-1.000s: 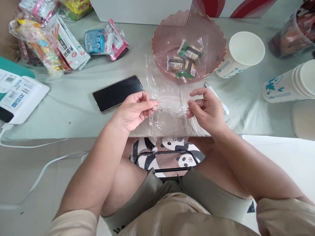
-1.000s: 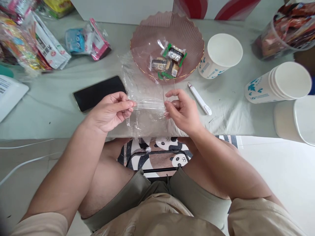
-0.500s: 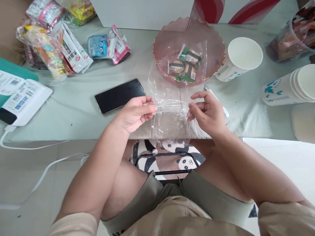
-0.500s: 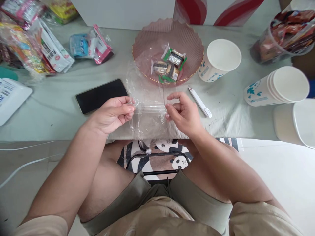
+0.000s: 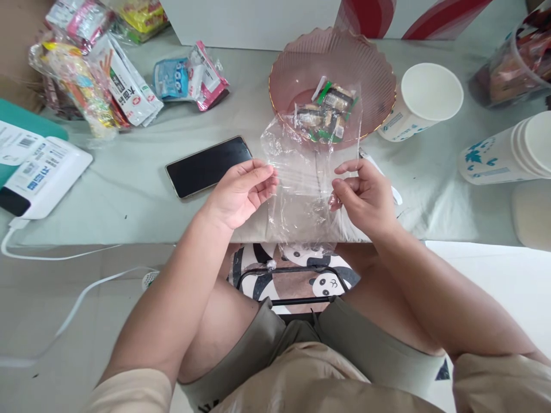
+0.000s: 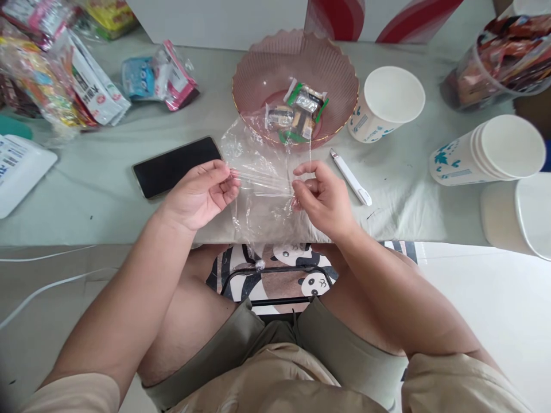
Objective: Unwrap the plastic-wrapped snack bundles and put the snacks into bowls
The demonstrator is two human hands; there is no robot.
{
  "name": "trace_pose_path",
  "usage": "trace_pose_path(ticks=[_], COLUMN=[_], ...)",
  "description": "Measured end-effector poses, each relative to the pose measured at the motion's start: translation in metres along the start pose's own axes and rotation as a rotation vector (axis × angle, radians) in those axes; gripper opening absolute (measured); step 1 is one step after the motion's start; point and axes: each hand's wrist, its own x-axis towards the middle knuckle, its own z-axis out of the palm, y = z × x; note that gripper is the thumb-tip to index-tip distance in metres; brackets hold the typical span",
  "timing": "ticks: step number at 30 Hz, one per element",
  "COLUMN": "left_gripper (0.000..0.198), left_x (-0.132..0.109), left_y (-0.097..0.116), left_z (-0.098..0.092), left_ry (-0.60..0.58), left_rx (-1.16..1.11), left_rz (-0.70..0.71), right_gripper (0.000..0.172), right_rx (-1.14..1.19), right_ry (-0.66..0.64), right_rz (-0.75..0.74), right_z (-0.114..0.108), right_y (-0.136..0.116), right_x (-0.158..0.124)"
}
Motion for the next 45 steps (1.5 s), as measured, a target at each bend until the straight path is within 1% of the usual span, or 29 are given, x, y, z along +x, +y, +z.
trace_pose_path(ticks=[3, 9, 11, 14, 18, 21, 23, 28, 32, 35, 38, 40, 43, 45], left_gripper=[0.027, 0.034, 0.034, 0.035, 0.044, 0.038, 0.030, 0.022, 0.014, 0.016, 0.016, 0.017, 0.020, 0.019], left_x=[-0.003, -0.003, -0.002, -0.002, -0.002, -0.002, 0.000, 0.002, 0.001, 0.000, -0.003, -0.005, -0.006, -0.005], left_y=[0.001, 0.002, 0.001, 0.001, 0.002, 0.001, 0.000, -0.004, -0.001, 0.003, 0.010, 0.017, 0.029, 0.035], left_z=[0.001, 0.006, 0.006, 0.003, 0.002, 0.003, 0.003, 0.001, -0.004, -0.006, -0.008, -0.011, -0.019, -0.023], left_ry=[0.017, 0.132, 0.126, 0.079, 0.012, 0.023, 0.053, 0.142, 0.242, 0.273, 0.264, 0.238, 0.128, 0.038], left_rx=[0.040, 0.112, 0.096, 0.074, 0.054, 0.080, 0.137, 0.334, 0.529, 0.682, 0.779, 0.817, 0.812, 0.747], left_rz=[0.029, 0.088, 0.102, 0.103, 0.137, 0.166, 0.189, 0.280, 0.263, 0.243, 0.210, 0.171, 0.099, 0.042], right_gripper=[0.017, 0.021, 0.019, 0.016, 0.016, 0.015, 0.012, 0.008, 0.008, 0.008, 0.011, 0.014, 0.021, 0.027], right_rx=[0.008, 0.023, 0.029, 0.029, 0.014, -0.012, -0.025, -0.048, -0.062, -0.059, -0.036, -0.025, -0.003, 0.021], right_ry=[0.003, -0.030, -0.026, -0.016, -0.015, -0.021, -0.034, -0.042, -0.013, 0.006, 0.012, 0.005, -0.012, -0.030], right_rz=[0.006, 0.001, 0.007, 0.019, 0.028, 0.033, 0.031, 0.022, 0.002, -0.006, 0.013, 0.034, 0.059, 0.071], right_z=[0.000, 0.002, 0.003, 0.003, 0.003, 0.003, 0.003, 0.002, 0.000, -0.001, -0.002, -0.003, -0.004, -0.005], right_y=[0.000, 0.001, 0.001, 0.001, 0.001, 0.001, 0.002, 0.003, 0.006, 0.007, 0.005, 0.003, 0.001, 0.000], right_x=[0.000, -0.001, -0.001, -0.001, -0.001, -0.002, -0.002, -0.002, 0.000, 0.001, 0.002, 0.003, 0.004, 0.005])
